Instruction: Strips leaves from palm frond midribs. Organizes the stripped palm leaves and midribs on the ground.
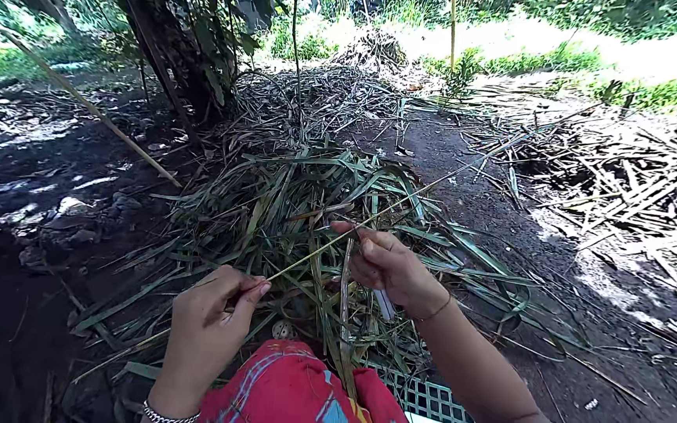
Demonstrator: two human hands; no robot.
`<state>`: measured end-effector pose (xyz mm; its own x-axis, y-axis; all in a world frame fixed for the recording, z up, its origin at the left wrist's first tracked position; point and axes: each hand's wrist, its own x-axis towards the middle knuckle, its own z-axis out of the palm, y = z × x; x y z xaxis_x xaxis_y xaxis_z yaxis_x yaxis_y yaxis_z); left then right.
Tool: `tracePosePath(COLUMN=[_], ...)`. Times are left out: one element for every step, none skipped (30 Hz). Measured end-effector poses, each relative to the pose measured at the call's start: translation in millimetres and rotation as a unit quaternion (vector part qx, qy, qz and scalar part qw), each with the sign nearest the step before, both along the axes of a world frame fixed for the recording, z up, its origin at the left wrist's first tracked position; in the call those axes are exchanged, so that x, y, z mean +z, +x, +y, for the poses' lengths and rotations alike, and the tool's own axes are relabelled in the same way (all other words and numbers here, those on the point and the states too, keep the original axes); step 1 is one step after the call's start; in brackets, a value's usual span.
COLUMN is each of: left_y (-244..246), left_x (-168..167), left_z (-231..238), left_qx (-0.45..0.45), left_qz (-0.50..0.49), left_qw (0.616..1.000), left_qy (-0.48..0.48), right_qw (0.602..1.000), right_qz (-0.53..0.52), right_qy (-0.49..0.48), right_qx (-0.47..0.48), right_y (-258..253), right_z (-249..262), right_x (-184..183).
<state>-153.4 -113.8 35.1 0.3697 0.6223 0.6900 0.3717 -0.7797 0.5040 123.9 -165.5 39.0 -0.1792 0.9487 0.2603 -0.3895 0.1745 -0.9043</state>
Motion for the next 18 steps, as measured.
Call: tracePosePath(left_y=[-0.1,-2.4,-6.7,-12.9,-20.6,-28.5,-35.0,-38.6,-38.8,-36.5,-31.4,-22.9,-11.3,1.7,14.4,25.2,33.9,39.8], left_x=[0.4,1.2,1.9,2.5,2.8,2.7,2.5,2.4,2.1,2.2,3.1,4.9,6.9,8.8,9.5,9.5,9.4,9.3], left_z=[-0.4,-0.1,0.7,2.0,3.8,6.1,8.9,11.7,13.7,13.9,11.7,7.3,1.5,-5.3,-11.9,-17.4,-21.6,-24.2], left_qx=[0.000,-0.001,-0.002,-0.002,-0.002,0.000,0.002,0.004,0.007,0.011,0.018,0.026,0.036,0.043,0.045,0.043,0.040,0.038], left_qz=[0.000,-0.001,-0.003,-0.007,-0.011,-0.011,-0.006,0.004,0.020,0.040,0.059,0.070,0.074,0.072,0.067,0.060,0.054,0.047], left_qw=[1.000,1.000,1.000,1.000,1.000,0.999,0.999,0.998,0.998,0.998,0.997,0.997,0.997,0.996,0.997,0.997,0.996,0.996], left_qy=[0.004,0.003,-0.002,-0.012,-0.025,-0.039,-0.051,-0.058,-0.055,-0.047,-0.037,-0.025,-0.010,0.005,0.020,0.036,0.050,0.065], right_qw=[1.000,1.000,0.998,0.994,0.988,0.980,0.971,0.965,0.960,0.959,0.961,0.966,0.974,0.981,0.987,0.992,0.994,0.995], right_qz=[-0.001,0.000,0.005,0.013,0.023,0.031,0.039,0.047,0.051,0.054,0.050,0.040,0.031,0.029,0.037,0.049,0.062,0.075], right_qy=[0.000,0.007,0.020,0.038,0.054,0.068,0.076,0.079,0.078,0.074,0.069,0.063,0.062,0.063,0.062,0.061,0.064,0.065], right_qx=[-0.002,-0.024,-0.059,-0.101,-0.144,-0.187,-0.223,-0.247,-0.262,-0.268,-0.264,-0.247,-0.217,-0.179,-0.141,-0.100,-0.061,-0.029], right_y=[-1.6,2.9,12.8,26.9,43.6,59.7,72.1,79.0,80.0,75.6,67.2,55.6,41.7,26.5,11.1,-3.2,-15.3,-24.5], right_z=[0.6,2.3,4.7,7.3,9.9,11.8,12.5,11.9,10.5,8.3,5.5,2.3,-0.3,-2.4,-5.1,-8.0,-10.6,-12.6], right_x=[-0.3,-0.5,-1.3,-2.1,-2.8,-3.3,-3.2,-2.7,-1.9,-1.7,-2.4,-3.8,-6.4,-10.1,-14.6,-19.2,-22.9,-25.6])
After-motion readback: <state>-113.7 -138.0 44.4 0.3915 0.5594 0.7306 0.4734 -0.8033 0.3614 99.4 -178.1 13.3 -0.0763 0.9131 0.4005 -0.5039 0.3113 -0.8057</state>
